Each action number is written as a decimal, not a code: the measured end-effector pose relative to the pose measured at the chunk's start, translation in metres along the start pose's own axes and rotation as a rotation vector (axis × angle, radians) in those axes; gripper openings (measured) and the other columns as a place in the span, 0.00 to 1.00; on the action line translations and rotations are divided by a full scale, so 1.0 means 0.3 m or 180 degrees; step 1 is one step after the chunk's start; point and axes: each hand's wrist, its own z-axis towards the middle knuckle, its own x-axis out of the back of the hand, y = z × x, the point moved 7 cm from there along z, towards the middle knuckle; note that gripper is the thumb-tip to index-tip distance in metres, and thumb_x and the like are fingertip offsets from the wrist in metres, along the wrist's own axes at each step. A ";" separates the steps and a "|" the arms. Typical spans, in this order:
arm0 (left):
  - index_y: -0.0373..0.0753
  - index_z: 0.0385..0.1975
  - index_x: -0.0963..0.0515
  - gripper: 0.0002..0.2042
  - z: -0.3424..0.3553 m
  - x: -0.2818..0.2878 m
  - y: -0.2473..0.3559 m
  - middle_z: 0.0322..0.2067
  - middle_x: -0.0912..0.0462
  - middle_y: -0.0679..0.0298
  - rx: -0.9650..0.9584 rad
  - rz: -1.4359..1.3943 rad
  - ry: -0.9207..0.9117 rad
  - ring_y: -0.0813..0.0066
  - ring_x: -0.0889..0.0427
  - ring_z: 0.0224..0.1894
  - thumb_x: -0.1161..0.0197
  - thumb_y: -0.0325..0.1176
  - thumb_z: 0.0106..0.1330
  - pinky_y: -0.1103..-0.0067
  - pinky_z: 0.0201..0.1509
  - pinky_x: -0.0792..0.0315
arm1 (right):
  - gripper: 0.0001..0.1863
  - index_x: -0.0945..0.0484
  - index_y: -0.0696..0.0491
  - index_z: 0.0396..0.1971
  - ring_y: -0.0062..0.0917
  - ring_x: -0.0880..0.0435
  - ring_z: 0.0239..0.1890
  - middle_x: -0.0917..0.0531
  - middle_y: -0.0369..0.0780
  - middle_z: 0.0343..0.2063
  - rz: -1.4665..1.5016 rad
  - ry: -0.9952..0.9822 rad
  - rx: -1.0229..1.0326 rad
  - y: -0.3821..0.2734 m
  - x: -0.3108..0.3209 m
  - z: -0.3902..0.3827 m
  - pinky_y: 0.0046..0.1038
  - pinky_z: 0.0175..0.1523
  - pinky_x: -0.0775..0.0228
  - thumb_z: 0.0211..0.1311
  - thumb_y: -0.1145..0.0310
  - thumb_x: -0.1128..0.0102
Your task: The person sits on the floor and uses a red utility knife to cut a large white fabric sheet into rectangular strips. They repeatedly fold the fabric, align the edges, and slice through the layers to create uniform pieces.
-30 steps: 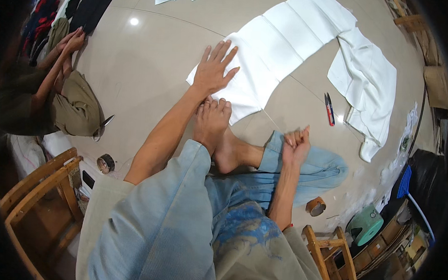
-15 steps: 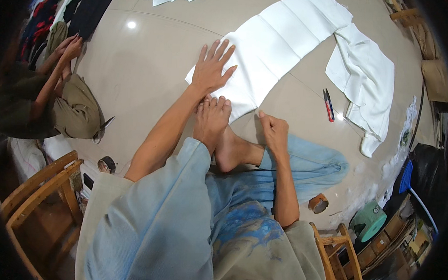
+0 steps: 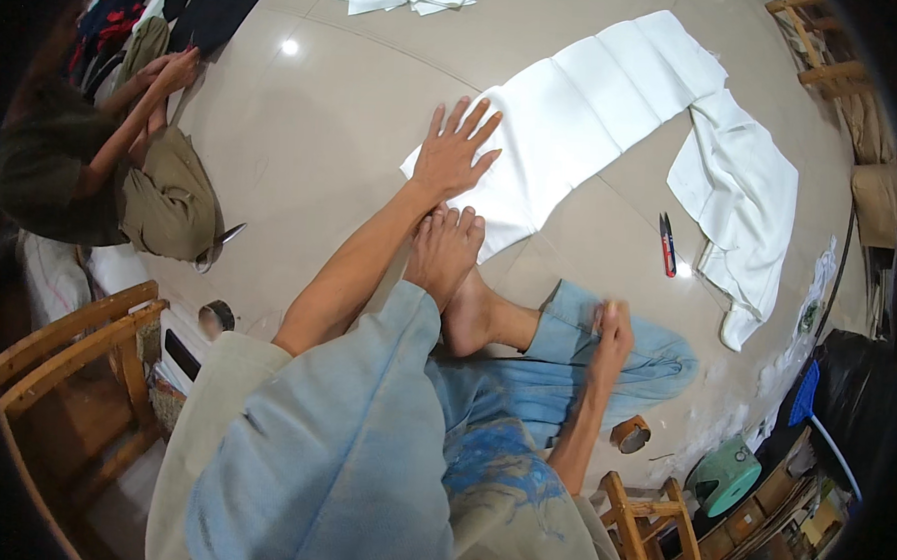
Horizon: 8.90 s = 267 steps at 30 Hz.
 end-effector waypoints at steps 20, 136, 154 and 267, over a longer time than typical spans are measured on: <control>0.59 0.76 0.40 0.31 0.003 -0.007 -0.011 0.79 0.47 0.68 0.0185 0.0177 -0.0138 0.52 0.51 0.80 0.50 0.59 0.75 0.37 0.76 0.59 | 0.25 0.24 0.59 0.18 0.38 0.33 0.14 0.31 0.48 0.12 -0.1482 -0.0927 0.0844 -0.024 -0.367 0.182 0.38 0.24 0.41 0.71 0.56 0.39; 0.58 0.75 0.36 0.27 -0.033 0.010 -0.029 0.78 0.45 0.62 -0.0116 -0.0026 -0.0134 0.53 0.47 0.79 0.48 0.50 0.76 0.44 0.78 0.55 | 0.21 0.19 0.61 0.30 0.30 0.18 0.50 0.16 0.49 0.47 0.0264 -0.1060 -0.0811 0.042 -0.411 0.137 0.35 0.55 0.29 0.74 0.56 0.41; 0.66 0.75 0.38 0.33 -0.033 0.011 -0.042 0.78 0.48 0.57 0.0182 0.0060 -0.0234 0.48 0.52 0.80 0.50 0.66 0.72 0.37 0.76 0.59 | 0.20 0.34 0.49 0.24 0.19 0.47 0.19 0.44 0.31 0.16 0.4106 0.0361 -0.1430 0.127 -0.401 0.123 0.27 0.39 0.35 0.81 0.60 0.50; 0.34 0.69 0.37 0.31 0.285 0.886 1.463 0.73 0.40 0.44 -0.3088 -0.0923 -0.1798 0.45 0.38 0.74 0.32 0.31 0.68 0.61 0.76 0.38 | 0.40 0.40 0.61 0.72 0.34 0.20 0.60 0.25 0.44 0.61 0.2859 -0.0282 0.0491 -0.041 0.517 0.240 0.37 0.64 0.26 0.75 0.44 0.46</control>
